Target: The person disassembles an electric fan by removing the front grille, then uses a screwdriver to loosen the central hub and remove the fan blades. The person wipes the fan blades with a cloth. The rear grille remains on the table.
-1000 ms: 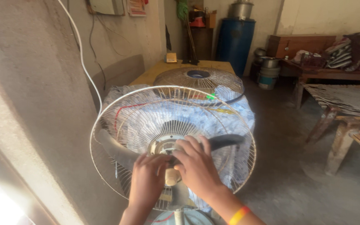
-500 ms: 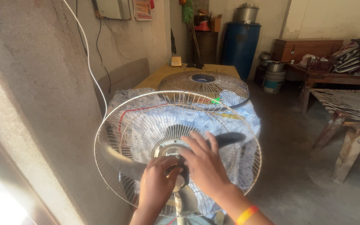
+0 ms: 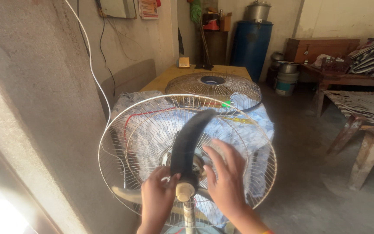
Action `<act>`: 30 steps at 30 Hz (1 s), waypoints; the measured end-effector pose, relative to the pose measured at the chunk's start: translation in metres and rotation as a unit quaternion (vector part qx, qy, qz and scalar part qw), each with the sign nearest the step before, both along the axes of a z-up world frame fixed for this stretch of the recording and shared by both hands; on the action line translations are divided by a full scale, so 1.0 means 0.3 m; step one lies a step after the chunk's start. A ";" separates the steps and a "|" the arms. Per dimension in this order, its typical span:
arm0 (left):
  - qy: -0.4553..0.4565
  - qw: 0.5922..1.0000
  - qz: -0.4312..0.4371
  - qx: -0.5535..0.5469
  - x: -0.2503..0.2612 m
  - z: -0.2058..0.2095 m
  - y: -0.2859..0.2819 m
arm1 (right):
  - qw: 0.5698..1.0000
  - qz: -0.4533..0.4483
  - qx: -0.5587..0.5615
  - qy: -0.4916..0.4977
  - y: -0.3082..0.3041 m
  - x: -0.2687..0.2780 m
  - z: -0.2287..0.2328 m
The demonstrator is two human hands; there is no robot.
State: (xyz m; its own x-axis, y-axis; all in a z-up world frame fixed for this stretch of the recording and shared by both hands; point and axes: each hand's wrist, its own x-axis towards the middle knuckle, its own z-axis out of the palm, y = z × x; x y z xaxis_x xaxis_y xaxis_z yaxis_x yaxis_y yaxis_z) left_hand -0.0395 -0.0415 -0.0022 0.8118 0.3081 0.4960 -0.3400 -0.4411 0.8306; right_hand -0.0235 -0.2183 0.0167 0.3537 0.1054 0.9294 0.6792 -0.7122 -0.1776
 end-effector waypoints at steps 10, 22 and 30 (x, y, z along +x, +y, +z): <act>0.049 0.998 -0.004 -0.050 0.006 -0.008 0.017 | 0.975 0.082 0.078 0.190 0.015 0.043 -0.068; 0.033 0.999 -0.026 -0.012 0.001 0.016 0.015 | 0.927 -0.017 0.016 0.375 -0.003 0.085 -0.097; 0.041 0.998 -0.009 0.040 0.001 0.028 0.006 | 0.914 -0.069 -0.007 0.399 0.018 0.115 -0.107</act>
